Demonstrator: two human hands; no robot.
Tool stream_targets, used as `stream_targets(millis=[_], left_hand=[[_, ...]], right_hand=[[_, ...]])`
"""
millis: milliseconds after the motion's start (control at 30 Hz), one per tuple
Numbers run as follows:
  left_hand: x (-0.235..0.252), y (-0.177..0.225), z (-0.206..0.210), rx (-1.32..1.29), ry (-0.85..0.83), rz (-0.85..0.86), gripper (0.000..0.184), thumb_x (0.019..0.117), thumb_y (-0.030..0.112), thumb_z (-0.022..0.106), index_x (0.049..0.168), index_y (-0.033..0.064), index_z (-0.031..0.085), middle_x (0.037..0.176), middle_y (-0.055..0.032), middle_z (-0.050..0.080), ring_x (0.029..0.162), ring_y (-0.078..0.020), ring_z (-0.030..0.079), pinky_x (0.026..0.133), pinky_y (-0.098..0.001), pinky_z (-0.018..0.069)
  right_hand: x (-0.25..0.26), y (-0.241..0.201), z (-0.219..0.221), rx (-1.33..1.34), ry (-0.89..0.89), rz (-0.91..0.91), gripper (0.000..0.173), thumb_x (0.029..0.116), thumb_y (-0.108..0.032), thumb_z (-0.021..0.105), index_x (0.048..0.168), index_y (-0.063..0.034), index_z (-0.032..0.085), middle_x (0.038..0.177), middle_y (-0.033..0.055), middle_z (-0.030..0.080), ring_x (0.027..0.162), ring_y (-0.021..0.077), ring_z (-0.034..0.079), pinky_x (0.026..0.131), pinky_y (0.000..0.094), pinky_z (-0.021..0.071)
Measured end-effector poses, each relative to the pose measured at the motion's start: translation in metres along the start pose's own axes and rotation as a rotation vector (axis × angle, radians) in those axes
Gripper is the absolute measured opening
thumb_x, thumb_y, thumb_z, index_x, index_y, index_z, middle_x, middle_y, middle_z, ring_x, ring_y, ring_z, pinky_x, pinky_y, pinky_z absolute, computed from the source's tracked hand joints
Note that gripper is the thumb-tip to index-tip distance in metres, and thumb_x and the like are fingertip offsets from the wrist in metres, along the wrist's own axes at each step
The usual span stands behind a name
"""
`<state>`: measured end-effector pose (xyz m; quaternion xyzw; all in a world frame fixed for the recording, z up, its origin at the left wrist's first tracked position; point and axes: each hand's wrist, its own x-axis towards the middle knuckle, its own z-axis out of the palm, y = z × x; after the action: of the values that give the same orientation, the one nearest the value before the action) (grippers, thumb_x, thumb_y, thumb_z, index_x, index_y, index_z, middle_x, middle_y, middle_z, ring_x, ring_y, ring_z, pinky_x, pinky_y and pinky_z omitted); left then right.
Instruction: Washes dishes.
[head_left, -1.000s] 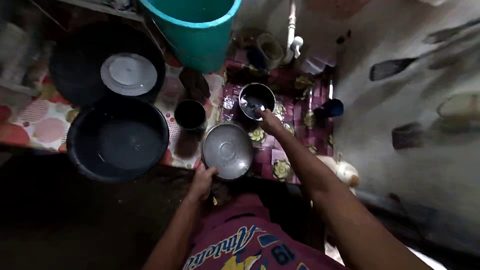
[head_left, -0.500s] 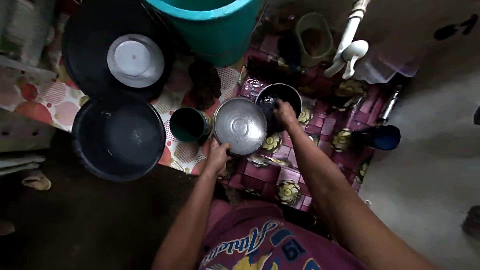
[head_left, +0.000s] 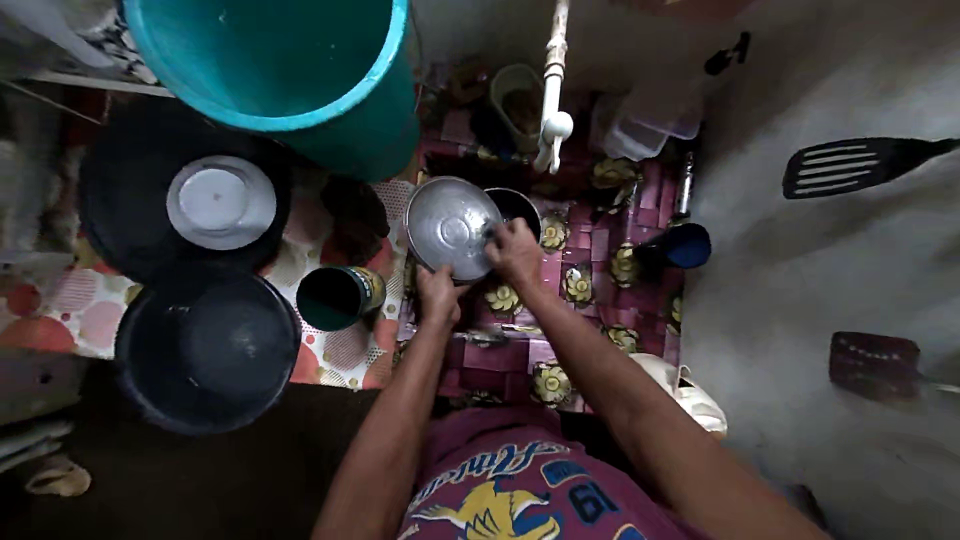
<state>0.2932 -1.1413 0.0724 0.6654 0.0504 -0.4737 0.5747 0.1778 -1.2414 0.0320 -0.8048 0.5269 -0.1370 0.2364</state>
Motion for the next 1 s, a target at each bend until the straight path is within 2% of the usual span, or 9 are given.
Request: stream_targets(millis=[133, 200, 333, 533, 600, 700, 767, 867, 1000], left_hand=[[-0.010, -0.002, 0.003, -0.045, -0.028, -0.047, 0.060, 0.0994, -0.002, 0.049, 0.155, 0.0131, 0.030, 0.138, -0.0236, 0.055, 0.108, -0.0411, 0.067, 0.077, -0.0596, 0.0614], [-0.004, -0.002, 0.003, -0.053, -0.023, -0.029, 0.062, 0.0979, -0.002, 0.050, 0.155, 0.0134, 0.031, 0.139, -0.0227, 0.055, 0.109, -0.0409, 0.066, 0.077, -0.0602, 0.0610], [0.007, -0.002, -0.002, -0.100, 0.004, -0.018, 0.063, 0.0969, -0.001, 0.049, 0.154, 0.0161, 0.029, 0.140, -0.0219, 0.053, 0.110, -0.0414, 0.066, 0.077, -0.0612, 0.0601], [-0.009, 0.014, -0.007, 0.138, -0.065, -0.074, 0.061, 0.0982, 0.000, 0.052, 0.154, 0.0124, 0.031, 0.134, -0.0245, 0.057, 0.106, -0.0398, 0.068, 0.077, -0.0574, 0.0621], [-0.015, 0.018, -0.008, 0.349, -0.127, -0.085, 0.063, 0.0988, 0.005, 0.056, 0.156, 0.0119, 0.031, 0.133, -0.0241, 0.059, 0.105, -0.0360, 0.070, 0.078, -0.0532, 0.0627], [-0.010, 0.027, 0.002, 0.582, -0.191, -0.023, 0.059, 0.0994, 0.010, 0.057, 0.155, 0.0132, 0.038, 0.130, -0.0212, 0.064, 0.105, -0.0324, 0.071, 0.083, -0.0519, 0.0622], [-0.002, 0.036, 0.002, 0.732, -0.199, 0.070, 0.051, 0.1023, 0.013, 0.055, 0.152, 0.0124, 0.044, 0.132, -0.0171, 0.065, 0.117, -0.0285, 0.066, 0.098, -0.0520, 0.0551], [0.009, 0.041, -0.004, 0.831, -0.173, 0.177, 0.041, 0.1048, 0.014, 0.052, 0.146, 0.0095, 0.052, 0.128, -0.0180, 0.067, 0.118, -0.0308, 0.066, 0.101, -0.0558, 0.0526], [0.004, 0.036, -0.005, 0.750, -0.141, 0.169, 0.044, 0.1043, 0.014, 0.054, 0.148, 0.0065, 0.049, 0.128, -0.0191, 0.067, 0.114, -0.0284, 0.068, 0.100, -0.0512, 0.0550]], right_hand=[[0.048, 0.022, -0.008, 0.040, 0.026, 0.204, 0.037, 0.0963, -0.032, 0.058, 0.130, -0.0206, 0.070, 0.125, 0.0180, 0.065, 0.107, 0.0357, 0.067, 0.084, 0.0556, 0.0567], [0.022, 0.007, -0.004, 0.082, 0.034, 0.203, 0.040, 0.0949, -0.033, 0.061, 0.132, -0.0183, 0.068, 0.125, 0.0196, 0.064, 0.111, 0.0372, 0.065, 0.087, 0.0561, 0.0565], [-0.046, -0.014, 0.010, 0.217, 0.110, 0.129, 0.036, 0.0951, -0.027, 0.064, 0.129, -0.0153, 0.070, 0.120, 0.0189, 0.063, 0.101, 0.0347, 0.066, 0.076, 0.0524, 0.0583], [0.053, 0.019, -0.020, 0.258, -0.013, 0.316, 0.040, 0.1015, -0.033, 0.054, 0.135, -0.0149, 0.066, 0.126, 0.0205, 0.065, 0.116, 0.0383, 0.064, 0.096, 0.0591, 0.0522], [0.077, 0.002, -0.020, 0.180, 0.011, 0.254, 0.039, 0.1010, -0.035, 0.054, 0.133, -0.0184, 0.068, 0.124, 0.0169, 0.068, 0.116, 0.0361, 0.065, 0.096, 0.0565, 0.0525], [0.073, -0.047, -0.012, 0.115, 0.075, -0.036, 0.035, 0.0986, -0.031, 0.057, 0.127, -0.0177, 0.071, 0.116, 0.0160, 0.069, 0.111, 0.0358, 0.065, 0.091, 0.0529, 0.0549], [0.056, -0.072, -0.007, 0.162, 0.064, -0.264, 0.031, 0.0977, -0.031, 0.059, 0.120, -0.0166, 0.074, 0.111, 0.0151, 0.068, 0.104, 0.0332, 0.067, 0.083, 0.0499, 0.0578], [0.056, -0.069, 0.000, 0.174, 0.090, -0.442, 0.027, 0.0992, -0.032, 0.060, 0.115, -0.0186, 0.076, 0.105, 0.0122, 0.069, 0.097, 0.0290, 0.068, 0.076, 0.0453, 0.0590], [0.091, -0.041, 0.005, 0.044, 0.141, -0.051, 0.033, 0.1029, -0.039, 0.053, 0.114, -0.0198, 0.077, 0.106, 0.0110, 0.071, 0.100, 0.0305, 0.069, 0.080, 0.0497, 0.0581]])
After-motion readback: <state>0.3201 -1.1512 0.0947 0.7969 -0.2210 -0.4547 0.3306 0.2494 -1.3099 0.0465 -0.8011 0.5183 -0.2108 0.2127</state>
